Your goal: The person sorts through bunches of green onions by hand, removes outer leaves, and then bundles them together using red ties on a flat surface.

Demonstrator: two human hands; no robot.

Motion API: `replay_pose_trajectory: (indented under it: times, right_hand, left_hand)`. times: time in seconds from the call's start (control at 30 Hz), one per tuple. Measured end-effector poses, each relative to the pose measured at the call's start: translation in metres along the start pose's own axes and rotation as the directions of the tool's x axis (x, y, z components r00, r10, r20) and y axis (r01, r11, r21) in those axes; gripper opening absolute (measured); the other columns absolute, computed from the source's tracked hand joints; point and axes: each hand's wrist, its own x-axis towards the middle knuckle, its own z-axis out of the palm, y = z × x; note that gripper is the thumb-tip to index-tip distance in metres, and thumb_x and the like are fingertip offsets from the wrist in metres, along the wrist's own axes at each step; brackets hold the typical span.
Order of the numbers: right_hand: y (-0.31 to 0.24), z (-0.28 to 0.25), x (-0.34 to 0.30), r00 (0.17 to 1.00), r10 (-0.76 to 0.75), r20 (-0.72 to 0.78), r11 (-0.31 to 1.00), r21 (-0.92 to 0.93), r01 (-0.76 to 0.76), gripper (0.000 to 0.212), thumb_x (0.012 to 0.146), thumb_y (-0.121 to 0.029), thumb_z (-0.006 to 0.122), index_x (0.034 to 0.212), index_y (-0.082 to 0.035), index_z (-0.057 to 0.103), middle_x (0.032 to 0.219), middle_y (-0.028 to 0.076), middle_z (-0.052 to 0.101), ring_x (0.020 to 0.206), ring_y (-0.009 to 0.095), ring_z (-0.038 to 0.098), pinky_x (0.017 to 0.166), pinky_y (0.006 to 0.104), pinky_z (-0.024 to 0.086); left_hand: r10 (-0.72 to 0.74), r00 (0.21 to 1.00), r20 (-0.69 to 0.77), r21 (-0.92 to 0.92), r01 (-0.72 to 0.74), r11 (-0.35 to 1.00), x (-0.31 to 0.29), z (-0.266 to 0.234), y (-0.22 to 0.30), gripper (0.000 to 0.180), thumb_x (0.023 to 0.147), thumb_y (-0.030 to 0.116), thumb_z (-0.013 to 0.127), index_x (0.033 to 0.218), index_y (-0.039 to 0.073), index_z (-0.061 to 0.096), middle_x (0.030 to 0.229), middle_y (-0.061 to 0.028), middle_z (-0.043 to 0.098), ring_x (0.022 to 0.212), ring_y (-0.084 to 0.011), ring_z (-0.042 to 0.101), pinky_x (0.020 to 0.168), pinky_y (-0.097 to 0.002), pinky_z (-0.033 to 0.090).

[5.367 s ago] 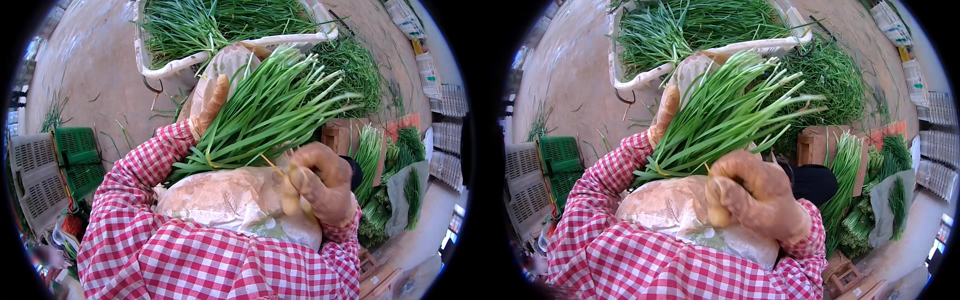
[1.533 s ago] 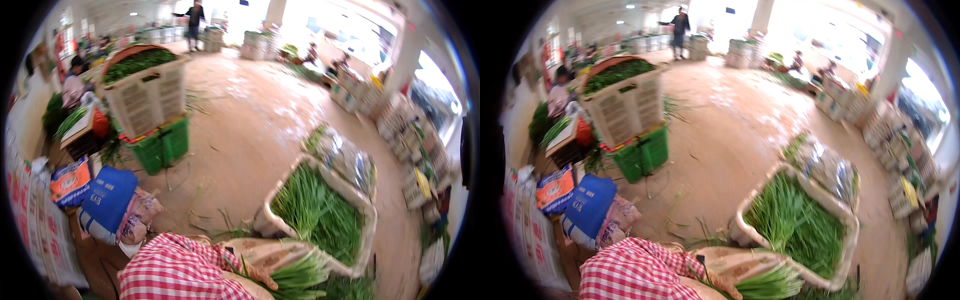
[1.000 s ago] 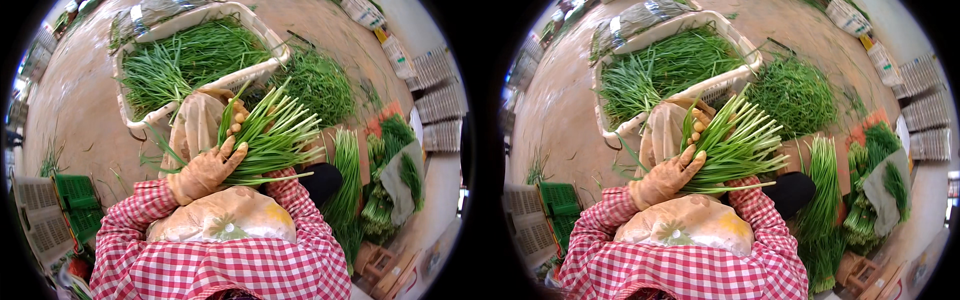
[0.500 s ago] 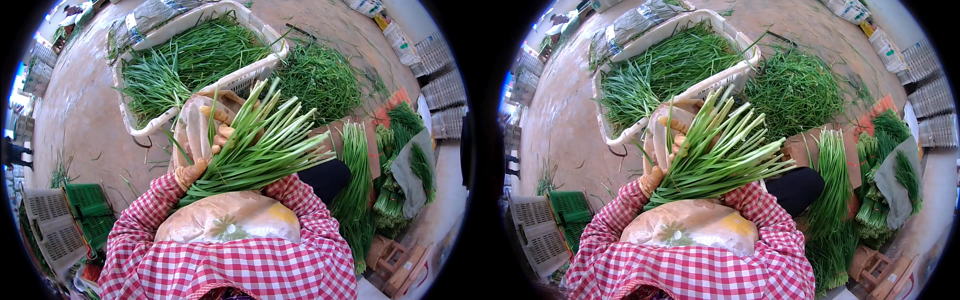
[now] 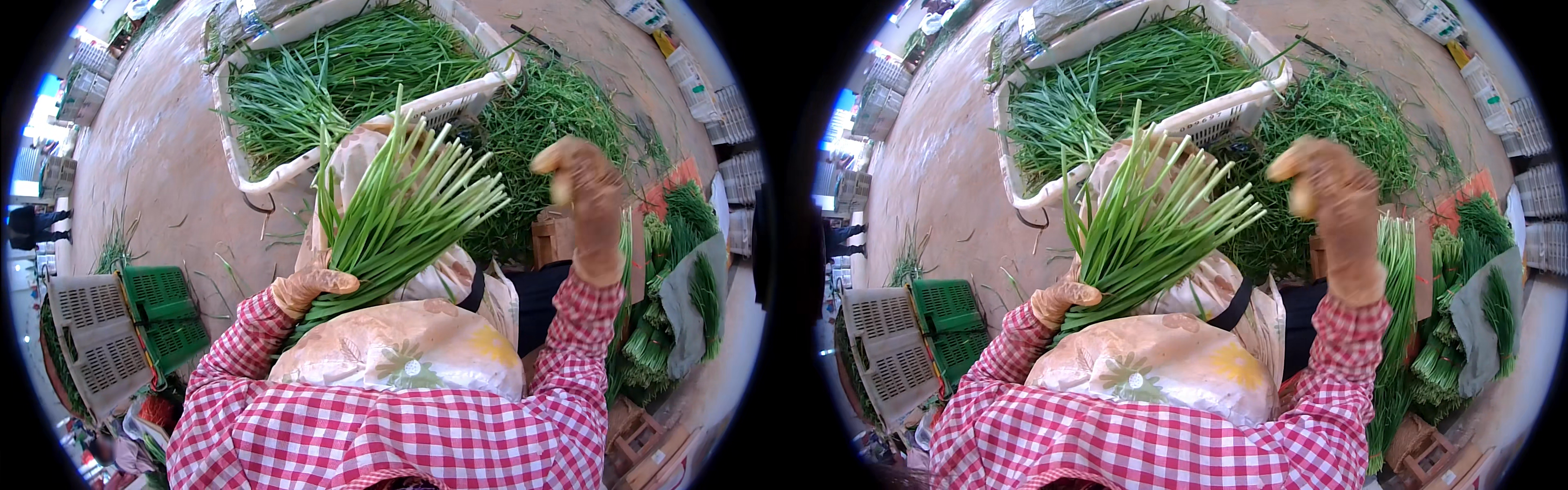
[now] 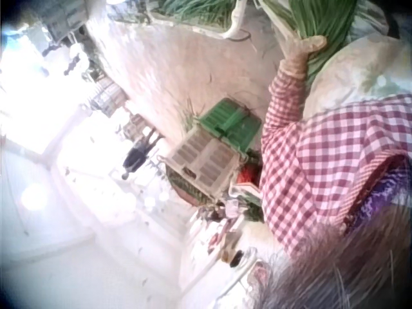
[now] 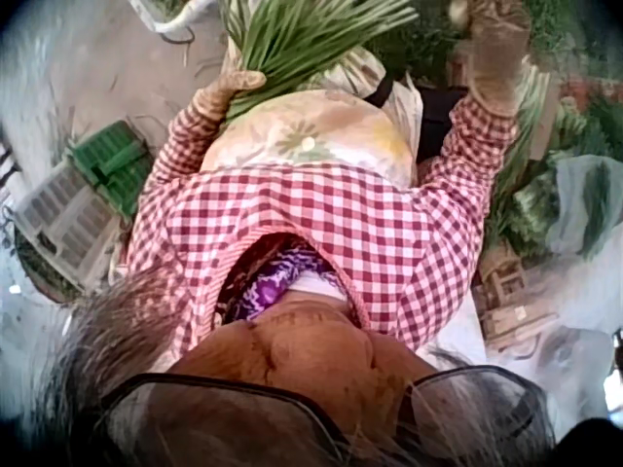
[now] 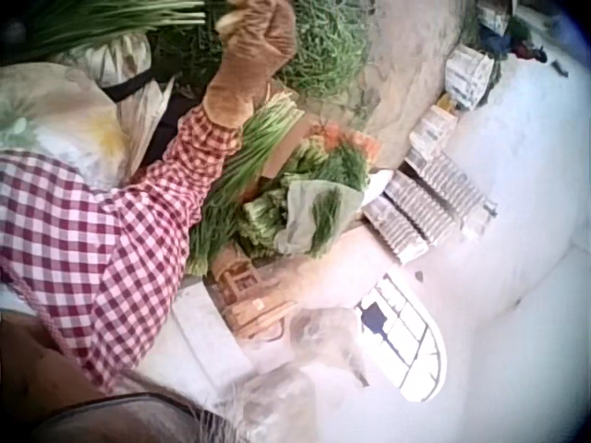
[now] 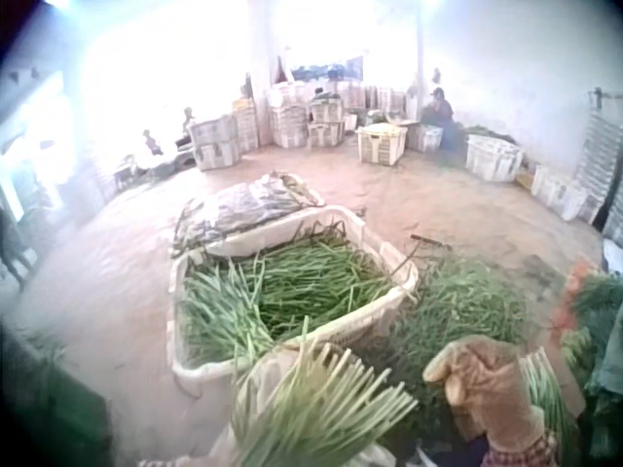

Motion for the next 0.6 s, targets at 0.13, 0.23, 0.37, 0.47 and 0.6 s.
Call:
replay_pose_trajectory:
  times: [0.13, 0.23, 0.37, 0.47, 0.6]
  right_hand:
    - [0.006, 0.035, -0.03, 0.957, -0.199, 0.209, 0.702, -0.651, 0.288, 0.018, 0.083, -0.025, 0.07, 0.089, -0.008, 0.07, 0.074, 0.005, 0.064, 0.071, 0.016, 0.059, 0.071, 0.029, 0.044]
    - [0.001, 0.057, -0.039, 0.938, -0.058, 0.341, 0.558, -0.768, 0.314, 0.026, 0.071, -0.029, 0.075, 0.089, -0.011, 0.071, 0.088, 0.004, 0.063, 0.096, 0.021, 0.056, 0.097, 0.0395, 0.031]
    - [0.016, 0.063, -0.042, 0.917, -0.063, 0.393, 0.544, -0.757, 0.362, 0.026, 0.073, -0.029, 0.073, 0.091, -0.011, 0.07, 0.091, 0.005, 0.062, 0.093, 0.021, 0.056, 0.098, 0.0372, 0.031]
    - [0.043, 0.032, -0.032, 0.959, 0.001, 0.283, 0.643, -0.735, 0.216, 0.024, 0.078, -0.024, 0.07, 0.097, -0.009, 0.068, 0.097, 0.006, 0.063, 0.091, 0.02, 0.059, 0.091, 0.0341, 0.042]
    - [0.019, 0.018, 0.002, 0.987, -0.011, -0.161, 0.934, -0.355, -0.048, 0.031, 0.084, -0.018, 0.068, 0.113, -0.007, 0.062, 0.116, 0.009, 0.062, 0.1, 0.019, 0.062, 0.084, 0.0318, 0.051]
  left_hand:
    - [0.05, 0.998, -0.027, 0.016, -0.05, 0.999, -0.001, 0.003, 0.0, 0.111, 0.062, 0.023, 0.082, 0.148, 0.011, 0.014, 0.142, -0.0129, 0.036, 0.128, -0.027, 0.04, 0.108, -0.0406, 0.033]
    - [0.148, 0.989, -0.027, 0.043, -0.147, 0.988, 0.0, 0.008, -0.006, 0.105, 0.063, 0.018, 0.082, 0.146, 0.008, 0.02, 0.139, -0.0126, 0.04, 0.127, -0.0257, 0.042, 0.108, -0.0396, 0.034]
    - [0.057, 0.998, -0.006, 0.026, -0.057, 0.998, -0.003, 0.017, 0.002, 0.081, 0.069, 0.014, 0.08, 0.137, 0.003, 0.037, 0.13, -0.0107, 0.052, 0.116, -0.0198, 0.05, 0.102, -0.0343, 0.039]
    - [0.062, 0.998, -0.014, 0.126, -0.06, 0.99, -0.009, 0.02, -0.003, 0.063, 0.078, 0.015, 0.075, 0.132, 0.001, 0.046, 0.125, -0.0091, 0.057, 0.11, -0.0162, 0.055, 0.098, -0.0309, 0.042]
    - [0.075, 0.997, 0.023, 0.228, -0.078, 0.97, -0.009, 0.025, 0.001, 0.054, 0.084, 0.018, 0.07, 0.131, 0.0, 0.048, 0.125, -0.0074, 0.058, 0.11, -0.0149, 0.054, 0.097, -0.0287, 0.042]
